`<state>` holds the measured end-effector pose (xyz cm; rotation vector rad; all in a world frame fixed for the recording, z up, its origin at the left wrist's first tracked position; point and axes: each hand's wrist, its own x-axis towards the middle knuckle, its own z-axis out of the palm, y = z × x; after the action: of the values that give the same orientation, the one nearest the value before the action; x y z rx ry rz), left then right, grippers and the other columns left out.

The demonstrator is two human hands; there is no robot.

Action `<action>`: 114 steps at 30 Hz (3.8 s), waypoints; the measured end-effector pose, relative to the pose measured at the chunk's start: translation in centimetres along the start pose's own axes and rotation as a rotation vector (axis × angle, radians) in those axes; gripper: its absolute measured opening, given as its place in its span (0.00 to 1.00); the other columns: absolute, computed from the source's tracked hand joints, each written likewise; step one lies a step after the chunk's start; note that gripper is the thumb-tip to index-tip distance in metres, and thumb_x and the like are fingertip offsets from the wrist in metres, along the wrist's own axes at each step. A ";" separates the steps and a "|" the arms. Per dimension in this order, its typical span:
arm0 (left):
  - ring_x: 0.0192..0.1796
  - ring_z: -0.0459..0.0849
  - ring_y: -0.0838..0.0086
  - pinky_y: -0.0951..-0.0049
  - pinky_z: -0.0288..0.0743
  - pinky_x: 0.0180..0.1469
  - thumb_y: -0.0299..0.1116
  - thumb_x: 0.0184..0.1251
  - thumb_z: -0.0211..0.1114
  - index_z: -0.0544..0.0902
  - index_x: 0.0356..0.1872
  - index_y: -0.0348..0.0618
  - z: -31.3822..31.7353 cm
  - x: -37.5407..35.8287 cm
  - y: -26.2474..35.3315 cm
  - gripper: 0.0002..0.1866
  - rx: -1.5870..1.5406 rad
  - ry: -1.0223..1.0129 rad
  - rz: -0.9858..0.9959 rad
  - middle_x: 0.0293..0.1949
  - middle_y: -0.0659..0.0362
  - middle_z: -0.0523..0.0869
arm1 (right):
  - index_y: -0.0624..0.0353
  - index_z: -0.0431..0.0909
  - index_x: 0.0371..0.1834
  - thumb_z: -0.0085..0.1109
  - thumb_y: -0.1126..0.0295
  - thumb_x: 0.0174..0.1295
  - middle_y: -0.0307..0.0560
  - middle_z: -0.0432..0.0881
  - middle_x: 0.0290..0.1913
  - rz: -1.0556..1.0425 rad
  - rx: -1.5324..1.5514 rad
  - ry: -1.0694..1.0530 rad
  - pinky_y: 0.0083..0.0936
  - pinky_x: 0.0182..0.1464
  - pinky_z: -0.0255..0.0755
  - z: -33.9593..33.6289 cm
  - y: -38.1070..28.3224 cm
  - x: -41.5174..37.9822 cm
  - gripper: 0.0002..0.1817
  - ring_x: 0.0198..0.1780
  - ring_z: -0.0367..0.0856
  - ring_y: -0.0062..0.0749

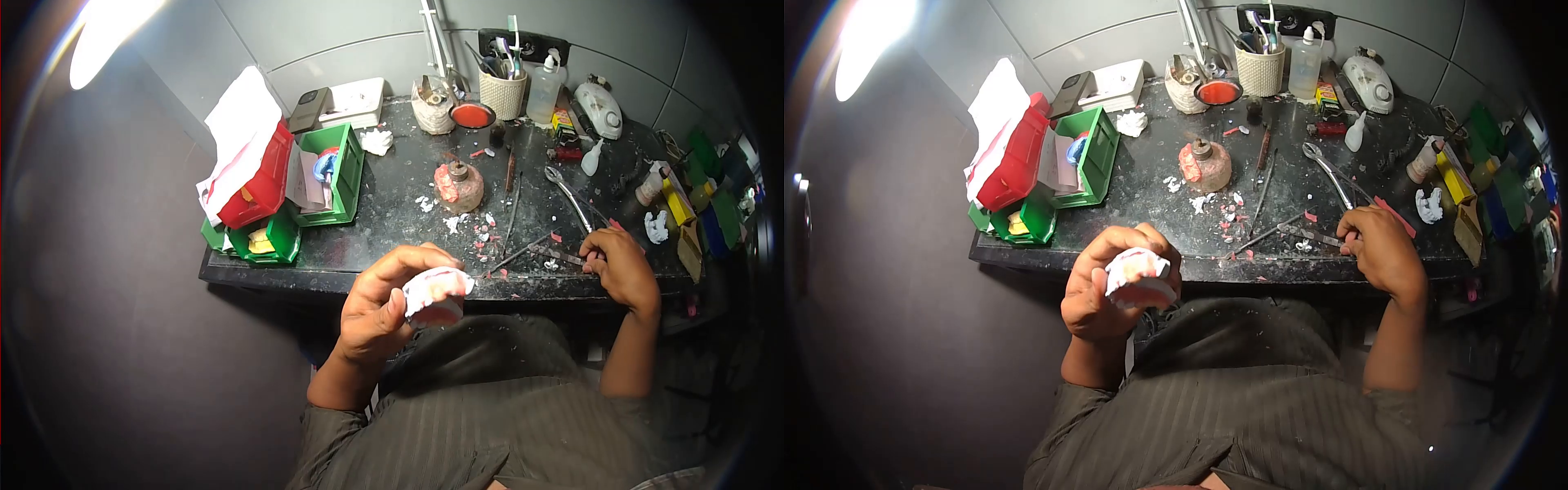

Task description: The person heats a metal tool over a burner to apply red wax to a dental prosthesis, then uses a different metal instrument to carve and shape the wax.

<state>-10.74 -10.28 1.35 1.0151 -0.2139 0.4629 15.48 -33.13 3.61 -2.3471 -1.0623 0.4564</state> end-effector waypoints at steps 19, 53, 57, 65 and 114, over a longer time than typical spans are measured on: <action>0.47 0.83 0.59 0.56 0.86 0.46 0.51 0.67 0.71 0.60 0.72 0.23 -0.2 0.9 -2.0 0.47 -0.041 0.125 0.073 0.50 0.51 0.78 | 0.61 0.73 0.46 0.56 0.69 0.76 0.35 0.72 0.39 -0.294 1.009 0.305 0.16 0.40 0.64 0.8 1.8 1.8 0.07 0.36 0.67 0.16; 0.40 0.82 0.65 0.72 0.75 0.41 0.22 0.55 0.79 0.65 0.44 0.42 -0.2 1.8 -7.2 0.27 1.343 0.194 0.755 0.48 0.48 0.84 | 0.67 0.83 0.49 0.67 0.82 0.61 0.59 0.88 0.47 -0.906 0.456 0.343 0.32 0.50 0.84 7.1 -7.8 -2.0 0.13 0.49 0.90 0.44; 0.38 0.82 0.63 0.69 0.74 0.39 0.21 0.54 0.77 0.65 0.42 0.43 0.0 1.6 -6.7 0.26 1.326 0.164 0.688 0.44 0.48 0.85 | 0.71 0.83 0.47 0.65 0.76 0.67 0.63 0.87 0.47 -0.976 0.437 0.329 0.33 0.52 0.85 7.5 -8.1 -2.1 0.10 0.49 0.89 0.48; 0.43 0.80 0.67 0.72 0.72 0.44 0.24 0.43 0.73 0.74 0.39 0.43 -0.2 1.3 -6.5 0.20 1.517 0.136 0.660 0.45 0.56 0.84 | 0.71 0.82 0.47 0.64 0.77 0.67 0.63 0.87 0.47 -1.027 0.321 0.322 0.38 0.55 0.84 8.1 -7.9 -2.2 0.09 0.50 0.89 0.50; 0.48 0.83 0.70 0.70 0.74 0.56 0.21 0.64 0.71 0.60 0.52 0.39 -0.2 0.0 -5.9 0.26 0.656 0.027 0.151 0.46 0.46 0.83 | 0.70 0.83 0.42 0.65 0.82 0.63 0.58 0.88 0.42 -0.919 0.418 0.299 0.32 0.49 0.85 7.4 -7.7 -2.1 0.06 0.45 0.91 0.44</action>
<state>-8.01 -12.70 -3.25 1.6388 -0.1133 0.7073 5.94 -28.05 2.30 -1.3132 -1.5493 -0.0324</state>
